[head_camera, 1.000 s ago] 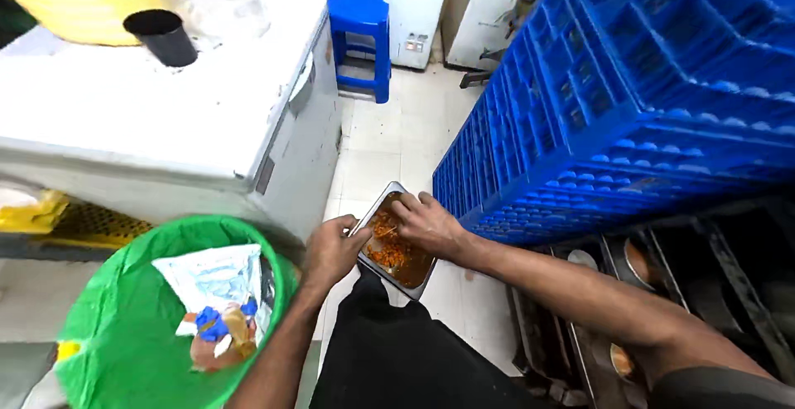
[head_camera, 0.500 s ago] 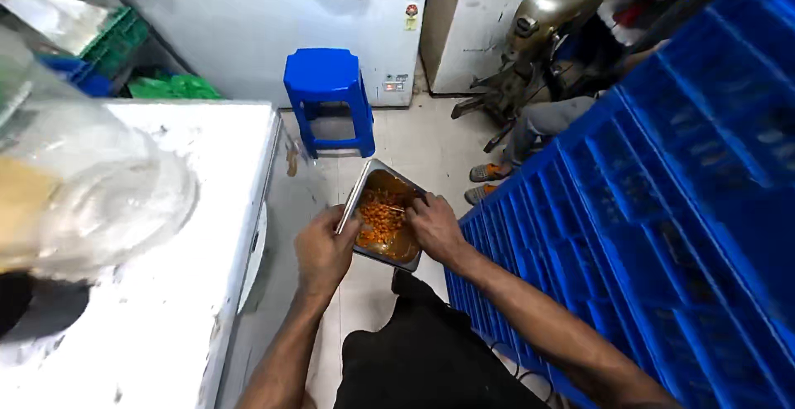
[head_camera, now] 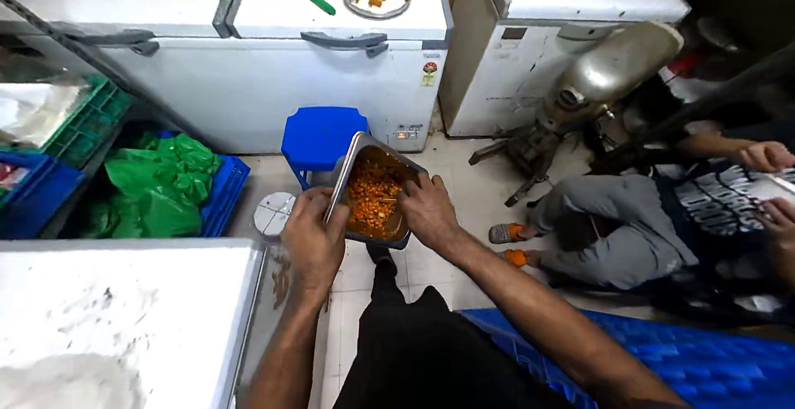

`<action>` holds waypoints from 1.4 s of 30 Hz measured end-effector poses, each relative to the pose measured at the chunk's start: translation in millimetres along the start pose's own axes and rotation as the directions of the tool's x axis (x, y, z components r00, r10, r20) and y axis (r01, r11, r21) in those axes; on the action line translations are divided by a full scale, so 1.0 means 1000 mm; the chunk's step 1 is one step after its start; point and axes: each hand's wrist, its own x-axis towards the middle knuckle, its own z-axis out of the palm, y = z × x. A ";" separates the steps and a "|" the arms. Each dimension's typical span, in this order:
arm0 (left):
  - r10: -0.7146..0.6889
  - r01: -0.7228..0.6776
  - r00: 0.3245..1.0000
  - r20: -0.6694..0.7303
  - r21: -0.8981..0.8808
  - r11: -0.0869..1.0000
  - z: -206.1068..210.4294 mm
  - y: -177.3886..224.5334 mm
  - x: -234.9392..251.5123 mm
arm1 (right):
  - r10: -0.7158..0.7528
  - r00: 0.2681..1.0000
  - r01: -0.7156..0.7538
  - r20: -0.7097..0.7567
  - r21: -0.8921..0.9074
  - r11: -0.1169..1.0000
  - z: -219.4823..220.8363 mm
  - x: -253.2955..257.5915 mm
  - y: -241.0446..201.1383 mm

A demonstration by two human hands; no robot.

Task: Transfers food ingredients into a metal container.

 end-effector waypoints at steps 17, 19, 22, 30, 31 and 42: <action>-0.011 0.032 0.982 -0.188 0.105 0.994 0.103 -0.031 0.412 | -0.120 0.992 0.117 -0.045 -0.047 0.992 -0.040 0.407 0.176; -0.013 0.040 0.974 -0.225 0.117 0.992 0.126 -0.028 0.454 | -0.171 0.982 0.167 -0.075 -0.049 0.985 -0.044 0.451 0.206; 0.027 0.013 0.963 -0.267 0.145 0.989 0.164 -0.020 0.516 | -0.204 0.973 0.202 -0.105 -0.034 0.979 -0.046 0.525 0.263; 0.104 -0.043 0.933 -0.345 0.178 0.983 0.239 -0.005 0.659 | -0.298 0.934 0.310 -0.198 0.030 0.950 -0.052 0.670 0.372; 0.100 -0.041 0.932 -0.348 0.172 0.984 0.245 -0.007 0.672 | -0.301 0.928 0.317 -0.220 0.038 0.948 -0.049 0.682 0.379; 0.108 -0.036 0.941 -0.322 0.222 0.974 0.289 -0.016 0.741 | -0.395 0.912 0.404 -0.113 0.079 0.911 -0.027 0.759 0.430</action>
